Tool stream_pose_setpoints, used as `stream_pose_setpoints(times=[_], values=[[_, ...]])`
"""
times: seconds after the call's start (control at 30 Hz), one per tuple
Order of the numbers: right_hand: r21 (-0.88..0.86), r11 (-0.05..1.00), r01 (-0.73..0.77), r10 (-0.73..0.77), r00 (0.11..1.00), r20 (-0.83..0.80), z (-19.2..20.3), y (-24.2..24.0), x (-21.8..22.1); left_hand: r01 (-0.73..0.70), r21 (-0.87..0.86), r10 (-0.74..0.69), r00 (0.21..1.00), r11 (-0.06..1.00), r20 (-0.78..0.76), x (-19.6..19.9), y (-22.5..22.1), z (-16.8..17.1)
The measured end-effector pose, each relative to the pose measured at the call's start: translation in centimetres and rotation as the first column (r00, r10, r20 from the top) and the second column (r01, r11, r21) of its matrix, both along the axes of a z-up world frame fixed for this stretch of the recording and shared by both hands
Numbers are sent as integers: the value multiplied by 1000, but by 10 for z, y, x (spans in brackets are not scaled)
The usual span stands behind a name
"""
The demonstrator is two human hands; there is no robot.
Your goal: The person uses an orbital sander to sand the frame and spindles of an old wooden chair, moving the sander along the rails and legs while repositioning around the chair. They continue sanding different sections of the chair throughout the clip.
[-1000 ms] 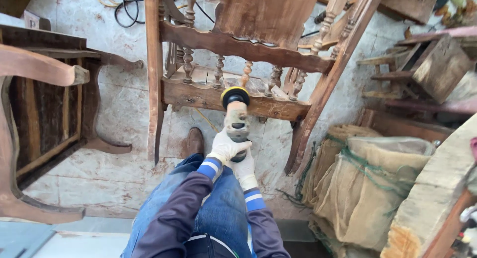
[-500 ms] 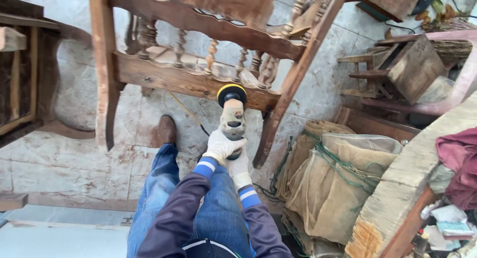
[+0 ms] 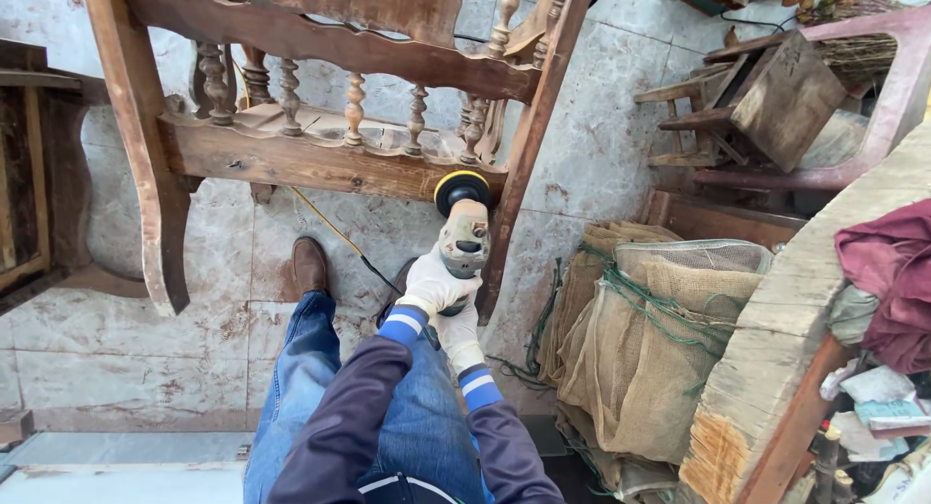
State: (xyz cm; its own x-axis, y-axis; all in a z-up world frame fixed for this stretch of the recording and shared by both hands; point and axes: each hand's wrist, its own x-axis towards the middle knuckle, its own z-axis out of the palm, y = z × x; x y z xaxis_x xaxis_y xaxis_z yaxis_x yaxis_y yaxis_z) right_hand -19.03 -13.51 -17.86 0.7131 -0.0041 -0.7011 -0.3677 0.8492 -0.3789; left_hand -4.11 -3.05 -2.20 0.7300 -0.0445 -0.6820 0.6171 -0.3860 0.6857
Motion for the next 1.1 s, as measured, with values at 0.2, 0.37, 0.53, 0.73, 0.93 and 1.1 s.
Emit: stream_pose_setpoints(times=[0.2, 0.37, 0.53, 0.73, 0.93, 1.1], values=[[310, 933, 181, -159, 983, -96, -26, -18, 1, 107, 113, -108, 994, 988, -1, 13, -13, 9], [272, 950, 154, -127, 985, -114, 8, -23, 23, 114, 106, -114, 993, 988, -6, 17, -17, 7], [-40, 997, -72, 73, 996, 46, -8, -25, 13, 85, 82, -85, 996, 993, 0, 21, -15, 9], [6, 1000, 17, -17, 999, -50, 24, -6, 17, 151, 99, -150, 989, 984, -18, 9, -3, 7], [-653, 237, -719, 495, 668, -556, 91, 37, 41, 38, 15, -37, 999, 999, -17, -26, 42, -30], [-518, 726, -453, 483, 872, -86, 44, 78, 40, -111, -5, 111, 990, 994, 90, -9, 93, -17]])
